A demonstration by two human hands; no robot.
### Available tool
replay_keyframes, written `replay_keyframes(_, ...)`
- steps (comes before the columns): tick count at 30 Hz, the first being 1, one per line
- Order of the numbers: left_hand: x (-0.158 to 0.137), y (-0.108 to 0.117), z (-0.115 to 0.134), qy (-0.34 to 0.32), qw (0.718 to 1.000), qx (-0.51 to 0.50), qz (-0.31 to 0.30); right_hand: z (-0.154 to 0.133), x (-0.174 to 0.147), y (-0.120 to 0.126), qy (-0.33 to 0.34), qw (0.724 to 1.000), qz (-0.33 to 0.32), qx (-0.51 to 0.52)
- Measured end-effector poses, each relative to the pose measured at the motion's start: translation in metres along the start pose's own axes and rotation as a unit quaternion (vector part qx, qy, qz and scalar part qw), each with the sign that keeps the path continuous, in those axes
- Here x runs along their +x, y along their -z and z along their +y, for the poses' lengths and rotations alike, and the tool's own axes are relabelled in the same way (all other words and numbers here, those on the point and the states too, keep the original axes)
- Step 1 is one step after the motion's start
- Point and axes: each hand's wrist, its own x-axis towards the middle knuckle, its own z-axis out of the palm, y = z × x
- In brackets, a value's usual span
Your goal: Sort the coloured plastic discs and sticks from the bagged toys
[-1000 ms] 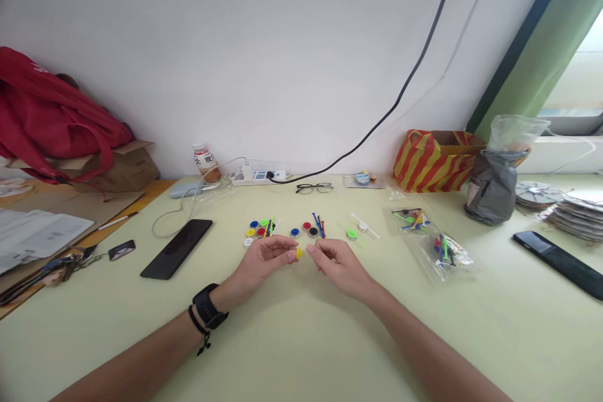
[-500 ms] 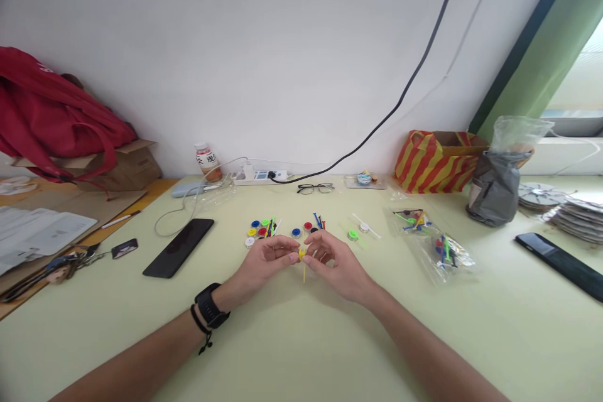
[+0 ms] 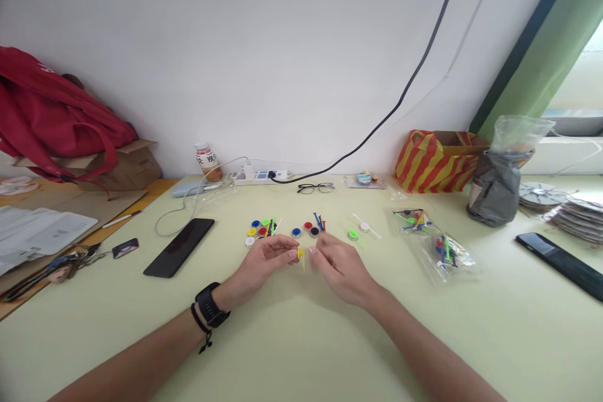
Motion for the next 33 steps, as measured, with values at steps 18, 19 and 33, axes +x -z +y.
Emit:
replay_keyframes(18, -0.0004, 0.0001, 0.0006, -0.007, 1.000, 0.011, -0.003, -0.0036, 0.0007, 0.0016, 0.014, 0.999, 0.004, 0.047)
replay_keyframes(19, -0.0004, 0.0003, 0.0004, -0.009, 1.000, 0.012, -0.004, -0.0036, 0.0006, 0.0019, 0.015, 0.999, 0.007, 0.042)
replay_keyframes(33, 0.0001, 0.0033, -0.0037, 0.000, 1.000, -0.001, -0.011, -0.0016, 0.0001, 0.0031, 0.033, 0.999, 0.021, 0.002)
